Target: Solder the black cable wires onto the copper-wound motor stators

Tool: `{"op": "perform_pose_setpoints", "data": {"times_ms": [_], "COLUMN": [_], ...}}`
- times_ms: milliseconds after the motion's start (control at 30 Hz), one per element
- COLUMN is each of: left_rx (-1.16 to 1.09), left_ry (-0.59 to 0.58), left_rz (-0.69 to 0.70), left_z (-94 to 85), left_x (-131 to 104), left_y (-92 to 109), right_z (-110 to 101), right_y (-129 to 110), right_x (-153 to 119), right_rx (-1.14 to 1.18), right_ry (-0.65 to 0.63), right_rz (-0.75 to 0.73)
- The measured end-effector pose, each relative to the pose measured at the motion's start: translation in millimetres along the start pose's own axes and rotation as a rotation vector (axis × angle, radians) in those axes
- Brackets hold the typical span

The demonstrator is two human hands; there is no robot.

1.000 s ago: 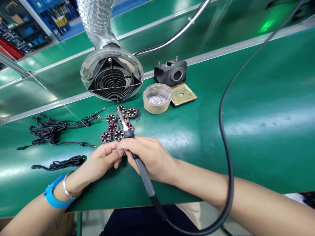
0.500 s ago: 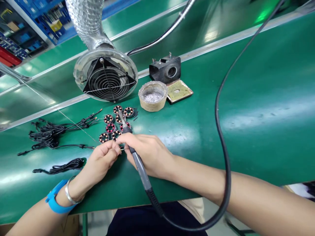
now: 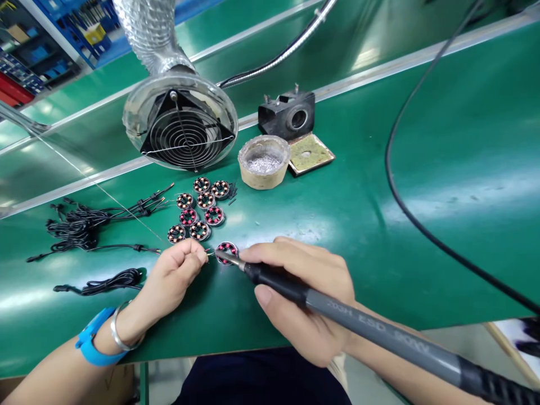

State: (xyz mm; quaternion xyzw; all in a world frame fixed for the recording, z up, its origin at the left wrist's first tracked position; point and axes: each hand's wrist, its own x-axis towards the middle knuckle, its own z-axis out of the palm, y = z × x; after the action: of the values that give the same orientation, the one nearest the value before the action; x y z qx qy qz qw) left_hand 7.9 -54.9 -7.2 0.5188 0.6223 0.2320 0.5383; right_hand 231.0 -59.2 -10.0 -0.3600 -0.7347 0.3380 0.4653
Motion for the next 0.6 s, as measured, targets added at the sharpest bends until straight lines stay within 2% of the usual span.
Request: {"op": "perform_pose_setpoints", "data": {"times_ms": [167, 600], "left_rx": [0.010, 0.019], "left_ry": [-0.006, -0.012], "left_rz": [-0.011, -0.020], "left_z": [-0.2, 0.9], "left_x": [-2.9, -1.5], "left_y": [1.4, 3.7], "right_z": [3.0, 6.0], "right_y": [0.2, 0.3], "right_x": [1.0, 6.0], "right_rx": [0.063, 0.085], "right_ry": [-0.005, -0.033], "right_rz": [0.033, -0.044]}}
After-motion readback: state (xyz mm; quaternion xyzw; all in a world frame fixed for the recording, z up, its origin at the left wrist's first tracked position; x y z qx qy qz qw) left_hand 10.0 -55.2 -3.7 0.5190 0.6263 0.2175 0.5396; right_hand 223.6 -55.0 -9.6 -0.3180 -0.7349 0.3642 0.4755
